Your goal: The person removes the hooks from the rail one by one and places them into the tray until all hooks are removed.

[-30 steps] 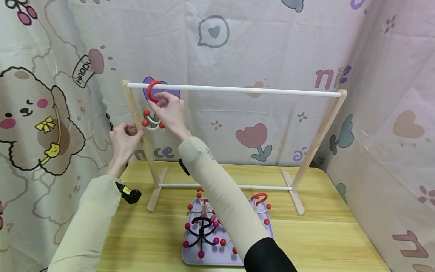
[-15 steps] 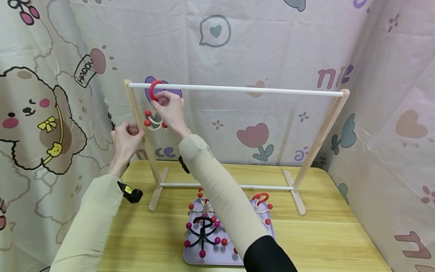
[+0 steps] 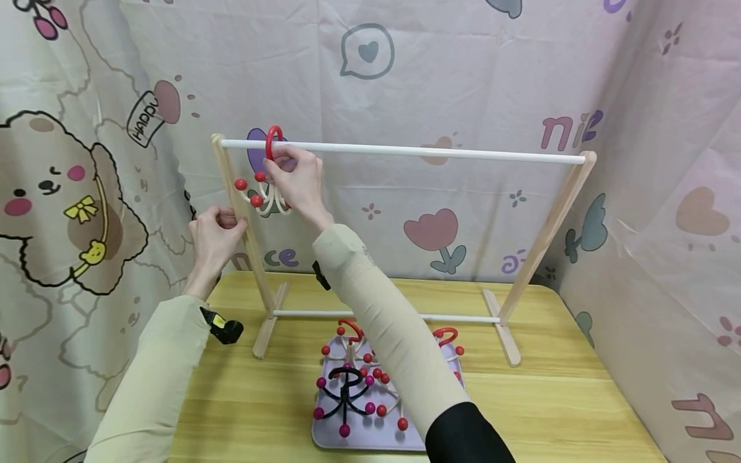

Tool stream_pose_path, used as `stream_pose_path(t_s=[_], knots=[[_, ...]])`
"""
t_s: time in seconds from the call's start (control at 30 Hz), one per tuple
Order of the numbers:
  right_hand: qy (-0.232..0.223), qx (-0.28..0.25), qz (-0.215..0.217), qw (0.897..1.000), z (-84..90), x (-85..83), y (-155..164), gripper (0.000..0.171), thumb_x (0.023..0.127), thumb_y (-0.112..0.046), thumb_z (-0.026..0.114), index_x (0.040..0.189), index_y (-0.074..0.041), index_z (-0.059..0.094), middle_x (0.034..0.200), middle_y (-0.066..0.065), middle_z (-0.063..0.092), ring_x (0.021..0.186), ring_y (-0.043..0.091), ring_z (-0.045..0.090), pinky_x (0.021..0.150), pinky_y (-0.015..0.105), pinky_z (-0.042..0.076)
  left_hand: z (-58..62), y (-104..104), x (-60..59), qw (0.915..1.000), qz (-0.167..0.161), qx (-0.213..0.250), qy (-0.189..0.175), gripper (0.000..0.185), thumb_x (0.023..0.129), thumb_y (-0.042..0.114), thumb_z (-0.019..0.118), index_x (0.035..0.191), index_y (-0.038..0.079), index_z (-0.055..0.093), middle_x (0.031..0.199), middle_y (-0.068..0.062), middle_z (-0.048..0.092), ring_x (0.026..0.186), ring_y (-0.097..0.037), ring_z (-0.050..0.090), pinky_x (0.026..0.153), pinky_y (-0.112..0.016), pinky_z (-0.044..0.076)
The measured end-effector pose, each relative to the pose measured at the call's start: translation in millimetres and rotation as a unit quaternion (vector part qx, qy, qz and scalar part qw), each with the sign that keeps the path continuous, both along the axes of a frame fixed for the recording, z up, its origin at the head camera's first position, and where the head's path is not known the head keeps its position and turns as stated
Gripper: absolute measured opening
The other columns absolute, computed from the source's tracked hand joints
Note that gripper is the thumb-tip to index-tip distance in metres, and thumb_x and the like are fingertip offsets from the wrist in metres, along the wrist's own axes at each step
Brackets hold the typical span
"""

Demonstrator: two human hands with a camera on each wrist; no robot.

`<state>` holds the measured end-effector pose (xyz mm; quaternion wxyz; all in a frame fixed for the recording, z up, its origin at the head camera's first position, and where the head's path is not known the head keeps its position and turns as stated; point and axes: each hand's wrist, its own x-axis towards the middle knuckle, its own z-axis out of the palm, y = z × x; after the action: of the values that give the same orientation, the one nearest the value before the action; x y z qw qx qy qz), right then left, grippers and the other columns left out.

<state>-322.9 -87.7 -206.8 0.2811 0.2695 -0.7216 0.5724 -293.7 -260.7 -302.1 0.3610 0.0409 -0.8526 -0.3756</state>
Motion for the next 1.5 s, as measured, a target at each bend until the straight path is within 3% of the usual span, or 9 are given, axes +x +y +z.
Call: stream_pose_path(t_s=[0.3,0.6,0.73,0.93,1.03,1.5], knots=[[0.002,-0.007,0.028,1.0,-0.2,8.9,19,0.014,0.092,-0.006,0.069,0.102,0.004,0.072,0.089,0.017,0.077,0.073,0.021,0.073,0.064,0.016,0.054,0.6,0,0.7,1.0,0.001,0.003,-0.008,0.026,0.089,0.018,0.066,0.103,-0.004,0.07,0.095,-0.023,0.074,0.06,0.019,0.043,0.066,-0.009,0.037],[-0.029,-0.07,0.112,0.991,-6.6,25.3,54,0.017,0.093,0.002,0.065,0.107,0.011,0.067,0.095,0.03,0.073,0.079,0.036,0.074,0.072,0.031,0.061,-0.8,0,-0.4,1.0,0.001,0.003,0.006,0.026,0.089,0.018,0.066,0.101,-0.004,0.071,0.093,-0.023,0.075,0.059,0.021,0.042,0.064,-0.008,0.036],[-0.034,-0.076,0.12,0.989,-17.3,34.0,74,0.017,0.092,0.002,0.066,0.107,0.012,0.067,0.095,0.032,0.072,0.076,0.037,0.074,0.072,0.035,0.062,-2.1,-1,-0.2,1.0,-0.002,0.006,0.008,0.025,0.088,0.018,0.066,0.101,-0.003,0.071,0.093,-0.023,0.075,0.059,0.022,0.042,0.065,-0.007,0.037],[-0.039,-0.066,0.121,0.99,-37.7,44.1,105,0.015,0.092,0.002,0.067,0.105,0.01,0.067,0.092,0.03,0.073,0.068,0.013,0.073,0.071,0.035,0.062,-2.5,-1,0.0,0.9999,-0.007,0.009,0.008,0.026,0.089,0.018,0.065,0.102,-0.004,0.07,0.094,-0.024,0.075,0.059,0.021,0.043,0.065,-0.007,0.037],[-0.045,-0.055,0.124,0.99,-46.7,49.1,120,0.016,0.092,0.0,0.067,0.105,0.008,0.067,0.092,0.029,0.074,0.068,0.009,0.072,0.071,0.035,0.062,-2.4,-1,0.4,0.9999,-0.011,0.011,0.007,0.027,0.09,0.019,0.065,0.103,-0.004,0.07,0.095,-0.024,0.075,0.06,0.021,0.043,0.064,-0.007,0.038],[-0.058,-0.029,0.115,0.991,-82.3,70.5,185,0.015,0.092,0.001,0.067,0.105,0.009,0.066,0.09,0.034,0.071,0.07,0.012,0.074,0.069,0.029,0.061,-2.7,0,-1.1,0.9998,-0.01,0.017,0.007,0.026,0.09,0.018,0.065,0.104,-0.003,0.07,0.095,-0.023,0.075,0.061,0.02,0.044,0.07,-0.008,0.037]])
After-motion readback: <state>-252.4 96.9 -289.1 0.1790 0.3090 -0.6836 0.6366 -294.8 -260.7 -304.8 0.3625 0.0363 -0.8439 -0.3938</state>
